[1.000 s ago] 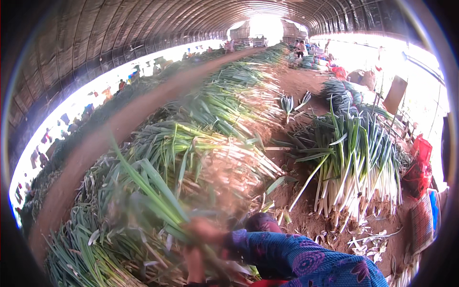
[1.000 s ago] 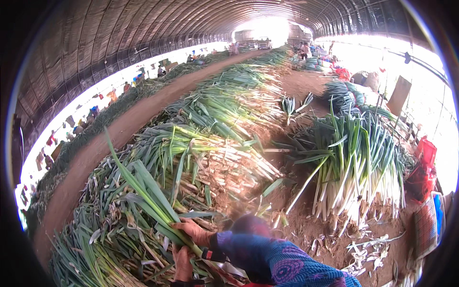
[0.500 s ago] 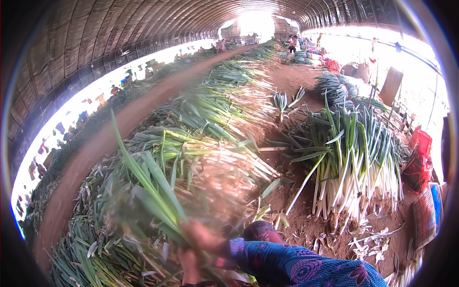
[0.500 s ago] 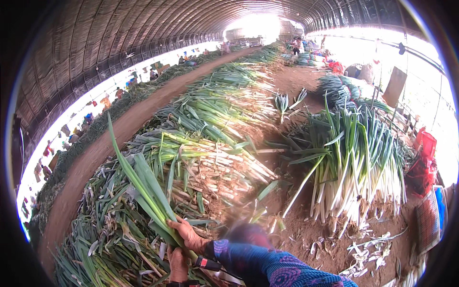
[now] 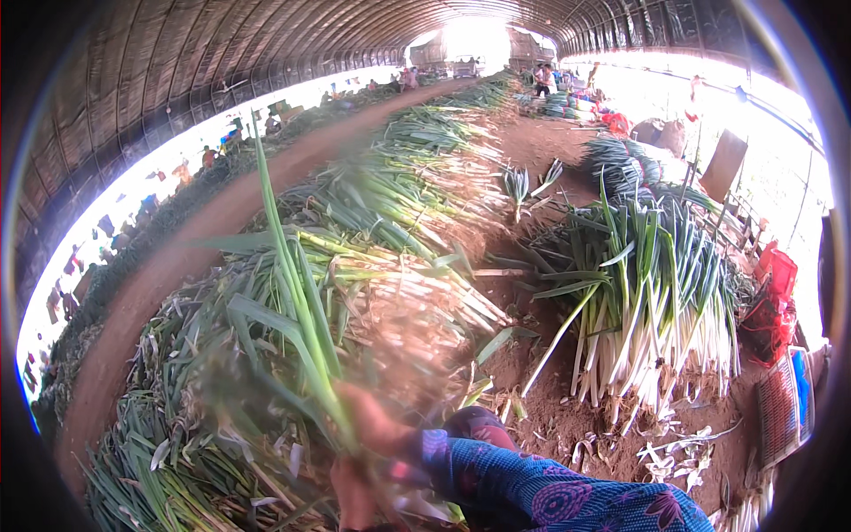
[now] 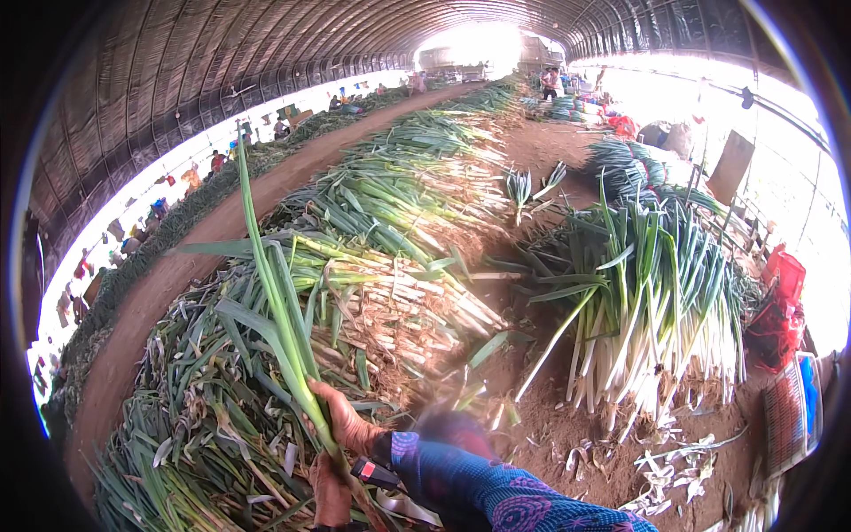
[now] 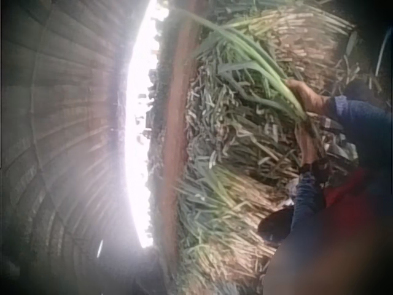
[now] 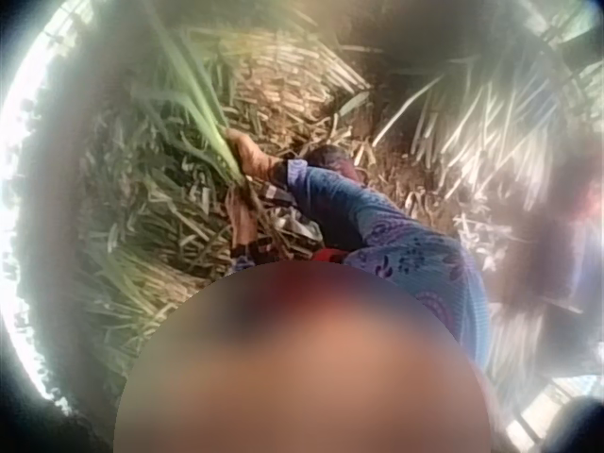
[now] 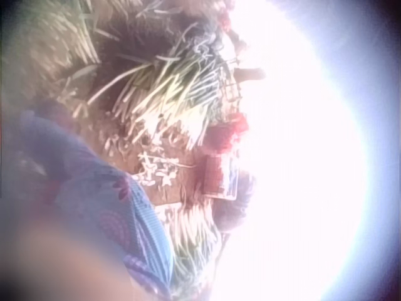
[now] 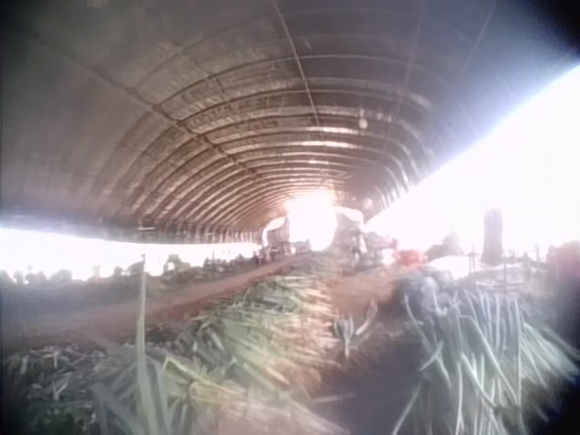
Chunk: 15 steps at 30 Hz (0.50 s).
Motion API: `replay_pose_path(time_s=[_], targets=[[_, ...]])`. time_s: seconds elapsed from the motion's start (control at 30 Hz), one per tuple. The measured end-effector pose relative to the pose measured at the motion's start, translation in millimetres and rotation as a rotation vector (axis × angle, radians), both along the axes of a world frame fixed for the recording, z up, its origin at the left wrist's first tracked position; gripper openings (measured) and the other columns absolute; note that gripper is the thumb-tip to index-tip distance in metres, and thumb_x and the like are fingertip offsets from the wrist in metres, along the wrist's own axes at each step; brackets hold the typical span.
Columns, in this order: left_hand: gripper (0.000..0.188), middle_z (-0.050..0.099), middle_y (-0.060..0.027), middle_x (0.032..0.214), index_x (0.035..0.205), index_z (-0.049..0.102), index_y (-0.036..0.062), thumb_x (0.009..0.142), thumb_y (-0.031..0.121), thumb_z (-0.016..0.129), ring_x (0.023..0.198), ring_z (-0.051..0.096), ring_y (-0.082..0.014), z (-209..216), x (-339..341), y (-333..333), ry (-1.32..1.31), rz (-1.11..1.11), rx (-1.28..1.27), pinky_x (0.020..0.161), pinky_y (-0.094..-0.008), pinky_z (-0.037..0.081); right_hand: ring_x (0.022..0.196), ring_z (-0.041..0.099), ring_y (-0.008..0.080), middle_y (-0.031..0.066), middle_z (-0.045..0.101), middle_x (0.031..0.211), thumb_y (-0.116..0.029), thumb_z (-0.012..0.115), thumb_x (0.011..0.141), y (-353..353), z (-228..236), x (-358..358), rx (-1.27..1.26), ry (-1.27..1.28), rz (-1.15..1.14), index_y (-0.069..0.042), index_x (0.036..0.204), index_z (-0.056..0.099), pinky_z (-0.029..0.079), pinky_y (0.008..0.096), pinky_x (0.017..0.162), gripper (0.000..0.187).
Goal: The person peels the outer layers from leeks by hand, one at a time, and places them onto a separate pile.
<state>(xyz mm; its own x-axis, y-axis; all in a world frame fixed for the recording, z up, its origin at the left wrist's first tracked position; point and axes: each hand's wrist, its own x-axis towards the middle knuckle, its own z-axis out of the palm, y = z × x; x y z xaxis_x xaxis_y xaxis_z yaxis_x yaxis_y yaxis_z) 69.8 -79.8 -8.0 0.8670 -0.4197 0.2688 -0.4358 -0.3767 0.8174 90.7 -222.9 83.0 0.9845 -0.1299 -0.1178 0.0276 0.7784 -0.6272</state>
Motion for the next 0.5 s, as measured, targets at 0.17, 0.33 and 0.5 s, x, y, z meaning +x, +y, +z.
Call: replay_pose_path(time_s=[0.17,0.33,0.5], targets=[[0.033,0.060,-0.0050,0.081,0.099,0.059,0.0003,0.095,0.027,0.042,0.074,0.059,-0.0189,20,-24,8,0.248,-0.058,-0.075,0.063,-0.0323,0.046,0.077,0.054,0.0102,0.0026,0.058,0.088,-0.038,0.037,0.098,-8,-13,-3,-0.071,-0.064,0.180,-0.006,0.114,0.059,0.046,0.0267,0.068,0.042],[0.033,0.063,-0.0060,0.085,0.104,0.063,0.0028,0.092,0.027,0.044,0.076,0.061,-0.0156,63,-41,-14,0.340,-0.102,0.090,0.065,-0.0295,0.049,0.042,0.045,0.0138,0.0034,0.050,0.055,-0.057,0.049,0.085,-8,-23,1,-0.016,-0.207,0.045,-0.004,0.086,0.061,0.036,0.0278,0.039,0.055],[0.040,0.047,-0.0268,0.125,0.126,0.050,0.0002,0.095,0.023,0.038,0.118,0.045,-0.0357,-29,-47,60,0.328,-0.117,0.037,0.099,-0.0401,0.034,0.046,0.047,0.0167,0.0083,0.049,0.056,-0.061,0.050,0.081,-20,-32,23,0.696,-0.211,0.759,0.002,0.090,0.065,0.041,0.0287,0.039,0.065]])
